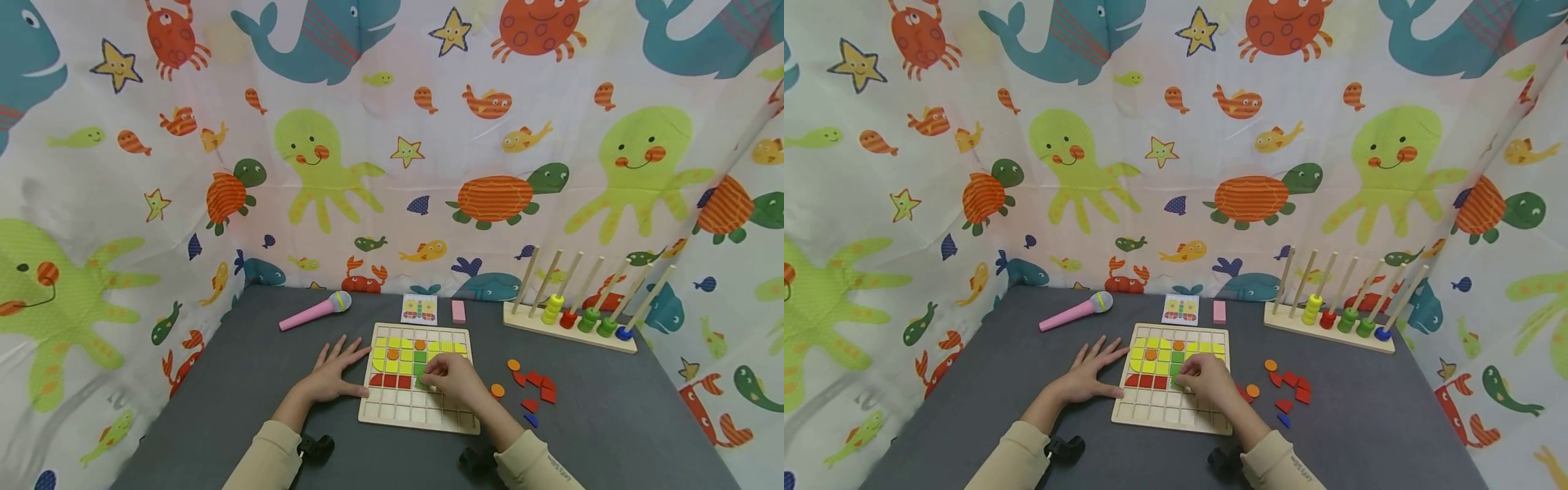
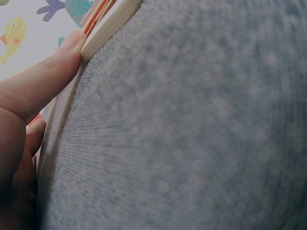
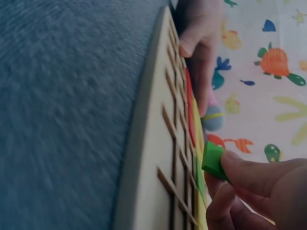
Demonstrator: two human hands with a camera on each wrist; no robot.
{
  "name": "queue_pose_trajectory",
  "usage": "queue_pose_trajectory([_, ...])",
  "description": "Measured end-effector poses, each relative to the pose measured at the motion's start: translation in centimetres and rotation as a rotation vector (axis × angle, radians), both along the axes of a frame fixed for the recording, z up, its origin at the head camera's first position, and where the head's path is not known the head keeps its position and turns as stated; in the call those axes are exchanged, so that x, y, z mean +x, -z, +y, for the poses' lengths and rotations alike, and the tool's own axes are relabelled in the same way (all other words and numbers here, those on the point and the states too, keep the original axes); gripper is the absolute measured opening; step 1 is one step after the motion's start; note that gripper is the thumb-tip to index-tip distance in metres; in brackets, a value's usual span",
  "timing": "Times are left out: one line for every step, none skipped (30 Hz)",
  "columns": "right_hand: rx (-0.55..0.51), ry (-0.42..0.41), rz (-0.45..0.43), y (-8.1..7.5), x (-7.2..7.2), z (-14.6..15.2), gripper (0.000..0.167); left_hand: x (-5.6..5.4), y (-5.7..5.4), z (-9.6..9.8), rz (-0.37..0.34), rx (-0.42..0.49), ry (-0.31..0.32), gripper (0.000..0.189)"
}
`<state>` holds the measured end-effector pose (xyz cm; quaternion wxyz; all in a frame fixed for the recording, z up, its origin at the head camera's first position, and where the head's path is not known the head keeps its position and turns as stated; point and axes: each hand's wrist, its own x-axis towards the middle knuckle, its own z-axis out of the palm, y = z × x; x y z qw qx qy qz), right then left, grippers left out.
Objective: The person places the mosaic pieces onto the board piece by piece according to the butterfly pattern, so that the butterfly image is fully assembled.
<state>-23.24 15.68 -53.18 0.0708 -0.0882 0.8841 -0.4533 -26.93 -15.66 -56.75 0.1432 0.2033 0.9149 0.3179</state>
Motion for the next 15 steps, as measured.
queue_pose_trajectory([0.007,0.002,0.005,0.2,0.0,-0.2,0.010,0.0,0.0,0.0,-0.001,0.002,-0.001,0.098])
queue_pose_trajectory([0.017,0.008,0.002,0.3,-0.1,-0.4,0.010,0.0,0.0,0.0,-0.001,0.005,-0.002,0.098])
queue_pose_trajectory([0.030,0.009,0.005,0.4,-0.1,-0.5,0.010,0.0,-0.1,0.0,-0.002,0.004,-0.003,0.098])
queue_pose_trajectory([0.044,0.009,0.008,0.5,-0.1,-0.6,0.010,0.1,-0.1,0.1,-0.003,0.003,-0.003,0.098])
queue_pose_trajectory([0.054,0.009,0.008,0.6,0.0,-0.7,0.009,0.1,-0.1,0.1,-0.003,0.001,-0.002,0.098])
queue_pose_trajectory([0.068,0.007,0.011,0.7,0.0,-0.8,0.009,0.1,-0.1,0.1,-0.002,-0.003,-0.001,0.098])
queue_pose_trajectory([0.079,0.003,0.018,0.7,0.1,-0.9,0.009,0.1,-0.1,0.1,-0.001,-0.007,0.000,0.098])
queue_pose_trajectory([0.088,0.001,0.020,0.7,0.1,-0.9,0.008,0.2,-0.1,0.1,-0.002,-0.010,0.001,0.099])
queue_pose_trajectory([0.097,-0.003,0.028,0.7,0.2,-1.0,0.008,0.2,-0.1,0.1,-0.001,-0.013,0.002,0.098])
queue_pose_trajectory([0.107,-0.002,0.033,0.7,0.3,-1.0,0.007,0.2,-0.1,0.1,0.000,-0.015,0.003,0.098])
queue_pose_trajectory([0.117,0.001,0.039,0.7,0.3,-1.1,0.007,0.2,-0.1,0.1,0.001,-0.016,0.004,0.098])
queue_pose_trajectory([0.130,0.006,0.047,0.6,0.4,-1.1,0.006,0.1,0.0,0.1,0.006,-0.013,0.005,0.099])
queue_pose_trajectory([0.141,0.012,0.054,0.6,0.4,-1.2,0.006,0.1,0.0,0.0,0.007,-0.013,0.005,0.099])
queue_pose_trajectory([0.154,0.020,0.059,0.6,0.5,-1.3,0.006,0.1,0.0,0.0,0.007,-0.014,0.005,0.099])
queue_pose_trajectory([0.167,0.029,0.062,0.5,0.5,-1.4,0.006,0.0,0.0,0.0,0.009,-0.016,0.006,0.099])
